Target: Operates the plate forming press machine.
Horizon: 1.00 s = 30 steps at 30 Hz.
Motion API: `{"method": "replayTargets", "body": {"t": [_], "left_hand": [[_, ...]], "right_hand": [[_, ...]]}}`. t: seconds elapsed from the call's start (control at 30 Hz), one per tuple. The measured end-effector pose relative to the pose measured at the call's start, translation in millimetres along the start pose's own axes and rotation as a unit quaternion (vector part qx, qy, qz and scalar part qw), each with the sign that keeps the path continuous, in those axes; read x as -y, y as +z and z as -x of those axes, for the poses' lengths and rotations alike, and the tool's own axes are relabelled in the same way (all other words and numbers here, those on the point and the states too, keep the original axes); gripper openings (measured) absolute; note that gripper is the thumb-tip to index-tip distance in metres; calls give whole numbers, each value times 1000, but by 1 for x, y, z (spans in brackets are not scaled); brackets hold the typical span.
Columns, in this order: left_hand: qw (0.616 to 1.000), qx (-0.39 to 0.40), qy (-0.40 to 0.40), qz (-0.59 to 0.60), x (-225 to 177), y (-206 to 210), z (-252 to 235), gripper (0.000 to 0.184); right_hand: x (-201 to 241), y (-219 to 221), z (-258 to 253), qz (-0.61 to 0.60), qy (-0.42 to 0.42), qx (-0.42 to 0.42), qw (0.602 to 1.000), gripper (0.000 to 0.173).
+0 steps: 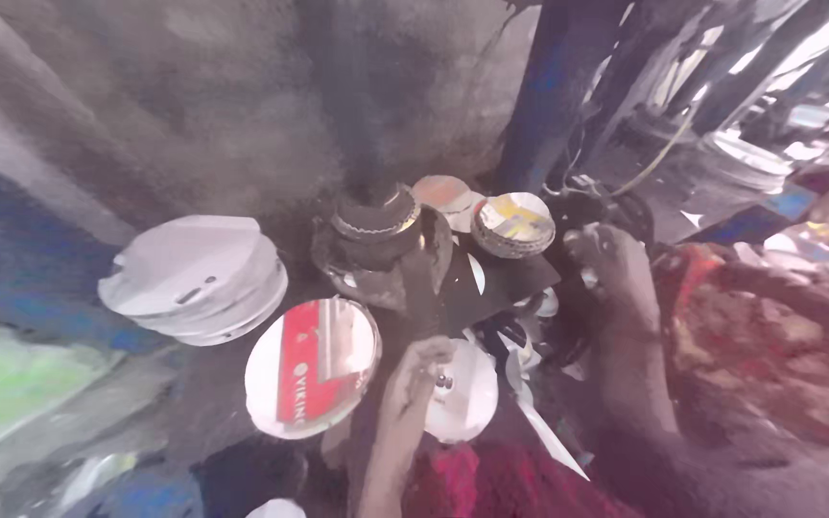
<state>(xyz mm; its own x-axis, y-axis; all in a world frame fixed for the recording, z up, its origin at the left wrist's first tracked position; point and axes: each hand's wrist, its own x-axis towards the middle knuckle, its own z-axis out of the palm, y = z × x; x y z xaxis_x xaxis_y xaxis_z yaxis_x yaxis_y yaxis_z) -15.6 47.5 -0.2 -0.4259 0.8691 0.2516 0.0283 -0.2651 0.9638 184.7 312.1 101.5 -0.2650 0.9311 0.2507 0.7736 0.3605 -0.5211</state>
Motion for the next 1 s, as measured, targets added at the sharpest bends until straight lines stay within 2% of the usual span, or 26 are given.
{"method": "replayTargets", "body": {"t": [0.07, 0.13, 0.2, 0.27, 0.33, 0.37, 0.47, 0.57, 0.63, 0.77, 0.93, 1.0], "left_hand": [[997, 23, -48, -53, 17, -2, 13, 37], [981, 34, -96, -163, 32, -1, 20, 38], [944, 33, -134, -299, 38, 2, 20, 38], [901, 30, -159, -402, 47, 2, 15, 42], [879, 33, -165, -447, 49, 0, 14, 43], [874, 35, -164, -455, 46, 0, 14, 42], [876, 36, -149, -457, 36, -3, 18, 40], [894, 42, -111, -432, 33, -3, 17, 39], [906, 44, -102, -409, 28, 6, 13, 39], [918, 53, -72, -385, 19, 21, 11, 38], [923, 38, -69, -377, 21, 4, 23, 37], [922, 17, -68, -380, 22, -4, 26, 36]], "right_hand": [[-1, -3, 44, -27, -18, 84, 996, 29], [-5, 15, 82, -50, -47, 235, 970, 25], [-15, 51, 105, -28, -64, 387, 920, 30], [-27, 90, 119, -7, -68, 462, 884, 38], [-32, 104, 124, -20, -40, 445, 895, 39], [-32, 99, 120, -43, -14, 410, 911, 39], [-35, 65, 89, -133, 37, 233, 963, 41], [-37, 33, 34, -109, 30, 81, 990, 59], [-25, 19, -12, -79, 59, 83, 992, 68], [-6, 34, -69, -99, 108, 120, 982, 78], [1, 52, -87, -160, 147, 189, 958, 57], [-8, 65, -97, -176, 152, 223, 946, 57]]}}
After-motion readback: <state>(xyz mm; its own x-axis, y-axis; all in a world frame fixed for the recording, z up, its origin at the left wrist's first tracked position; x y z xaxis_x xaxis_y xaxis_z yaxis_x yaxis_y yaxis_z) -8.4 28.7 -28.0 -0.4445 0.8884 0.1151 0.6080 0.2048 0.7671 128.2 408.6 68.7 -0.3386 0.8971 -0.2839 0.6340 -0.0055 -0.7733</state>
